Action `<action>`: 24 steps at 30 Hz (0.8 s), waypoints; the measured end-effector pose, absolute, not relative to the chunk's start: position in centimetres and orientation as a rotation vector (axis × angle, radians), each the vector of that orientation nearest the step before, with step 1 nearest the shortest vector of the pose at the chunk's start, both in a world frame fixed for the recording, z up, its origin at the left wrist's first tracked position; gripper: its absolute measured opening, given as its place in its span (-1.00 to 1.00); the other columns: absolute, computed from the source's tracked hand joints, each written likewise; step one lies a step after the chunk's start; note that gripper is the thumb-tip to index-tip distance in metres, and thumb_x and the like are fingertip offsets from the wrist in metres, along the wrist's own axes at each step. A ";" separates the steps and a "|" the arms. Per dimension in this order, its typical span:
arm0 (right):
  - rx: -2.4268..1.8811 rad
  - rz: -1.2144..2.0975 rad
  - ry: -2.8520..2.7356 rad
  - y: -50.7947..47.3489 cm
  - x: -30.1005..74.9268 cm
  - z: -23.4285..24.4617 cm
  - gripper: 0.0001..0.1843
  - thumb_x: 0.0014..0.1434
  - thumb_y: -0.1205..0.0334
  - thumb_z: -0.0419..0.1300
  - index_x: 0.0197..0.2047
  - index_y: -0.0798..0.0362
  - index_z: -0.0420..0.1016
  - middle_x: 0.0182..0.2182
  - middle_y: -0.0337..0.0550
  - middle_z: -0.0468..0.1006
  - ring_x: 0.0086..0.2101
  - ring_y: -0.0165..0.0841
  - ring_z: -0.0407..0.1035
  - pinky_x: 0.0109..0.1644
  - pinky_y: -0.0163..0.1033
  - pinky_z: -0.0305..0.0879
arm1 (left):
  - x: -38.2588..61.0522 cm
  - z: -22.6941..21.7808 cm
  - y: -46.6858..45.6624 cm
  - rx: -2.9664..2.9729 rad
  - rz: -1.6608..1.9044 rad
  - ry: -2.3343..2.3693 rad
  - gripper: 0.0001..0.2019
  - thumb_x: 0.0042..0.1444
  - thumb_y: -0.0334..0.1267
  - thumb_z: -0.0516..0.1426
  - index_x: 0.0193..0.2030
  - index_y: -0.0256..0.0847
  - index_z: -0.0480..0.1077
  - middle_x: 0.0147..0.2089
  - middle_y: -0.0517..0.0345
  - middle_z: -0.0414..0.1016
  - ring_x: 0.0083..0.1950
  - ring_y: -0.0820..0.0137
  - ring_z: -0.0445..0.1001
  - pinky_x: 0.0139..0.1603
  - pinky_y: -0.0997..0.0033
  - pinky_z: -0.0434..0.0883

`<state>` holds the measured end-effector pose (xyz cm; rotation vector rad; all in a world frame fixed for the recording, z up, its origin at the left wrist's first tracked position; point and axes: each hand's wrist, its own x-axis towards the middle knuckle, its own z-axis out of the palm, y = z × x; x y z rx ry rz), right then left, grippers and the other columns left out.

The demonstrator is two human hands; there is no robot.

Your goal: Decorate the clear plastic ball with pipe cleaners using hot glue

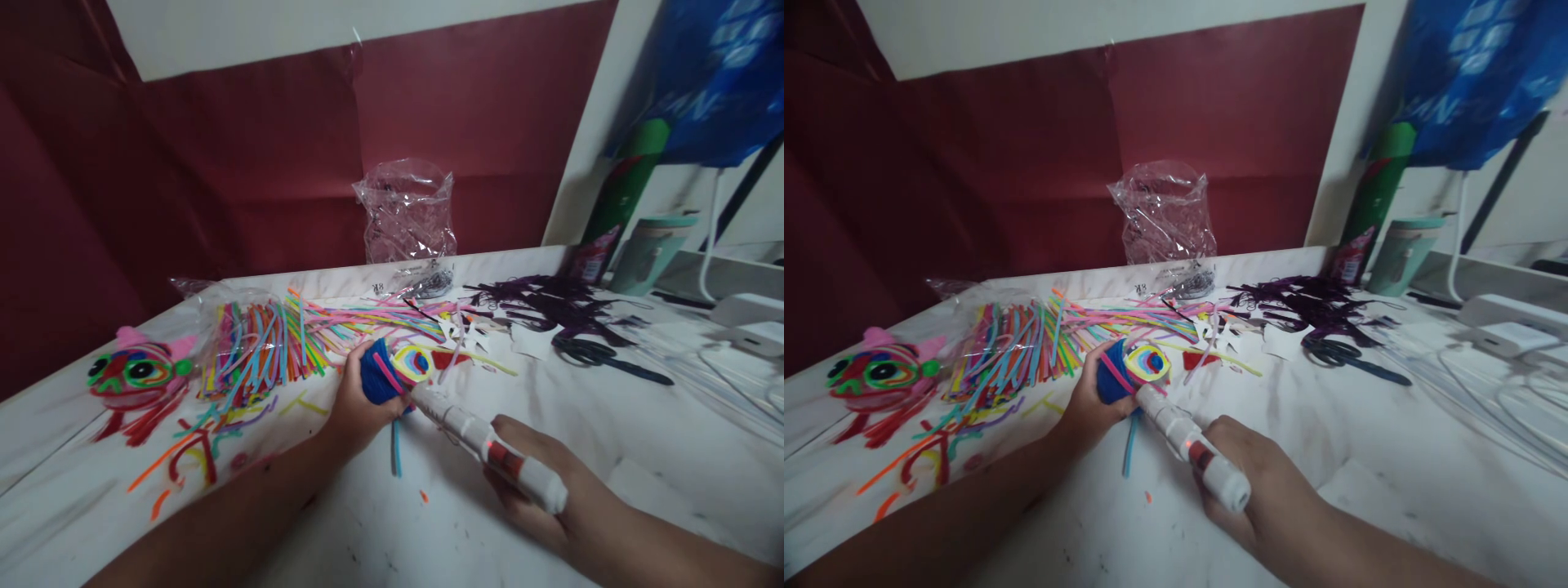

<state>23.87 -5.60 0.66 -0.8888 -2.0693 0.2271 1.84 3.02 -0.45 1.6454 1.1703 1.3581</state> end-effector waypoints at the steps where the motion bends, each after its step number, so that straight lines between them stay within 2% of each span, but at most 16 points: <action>1: -0.899 0.231 -2.071 -5.6 23.9 0.7 -0.83 0.06 0.39 0.10 -0.45 -0.03 0.19 -0.54 -0.28 0.40 -0.57 -0.43 0.34 -0.54 -0.39 0.32 | 1.8 -0.5 3.0 1.646 1.357 1.177 -0.18 -0.28 -0.16 0.35 0.16 -0.16 0.13 0.13 -0.07 0.31 0.12 0.08 0.35 0.14 0.07 0.30; 8: -0.896 0.188 -2.083 -5.7 23.7 1.0 -0.84 0.04 0.43 0.09 -0.44 -0.02 0.20 -0.55 -0.30 0.40 -0.58 -0.45 0.34 -0.53 -0.42 0.31 | 1.7 -0.5 3.3 1.613 1.336 1.187 -0.17 -0.26 -0.21 0.34 0.19 -0.17 0.10 0.15 -0.09 0.29 0.12 0.09 0.34 0.13 0.09 0.32; 15: -0.927 0.222 -2.109 -5.7 23.7 0.9 -0.82 0.08 0.41 0.08 -0.45 -0.02 0.16 -0.57 -0.32 0.34 -0.61 -0.47 0.27 -0.57 -0.43 0.24 | 1.5 -0.7 3.4 1.578 1.326 1.163 -0.17 -0.25 -0.20 0.34 0.19 -0.16 0.09 0.12 -0.07 0.31 0.10 0.10 0.35 0.12 0.10 0.33; 24: -0.925 0.186 -2.112 -5.7 23.8 0.6 -0.81 0.07 0.43 0.09 -0.40 -0.04 0.15 -0.54 -0.33 0.34 -0.57 -0.46 0.31 -0.52 -0.44 0.28 | 1.8 -0.2 3.1 1.616 1.349 1.195 -0.17 -0.29 -0.18 0.36 0.16 -0.18 0.12 0.12 -0.08 0.31 0.12 0.09 0.33 0.14 0.09 0.30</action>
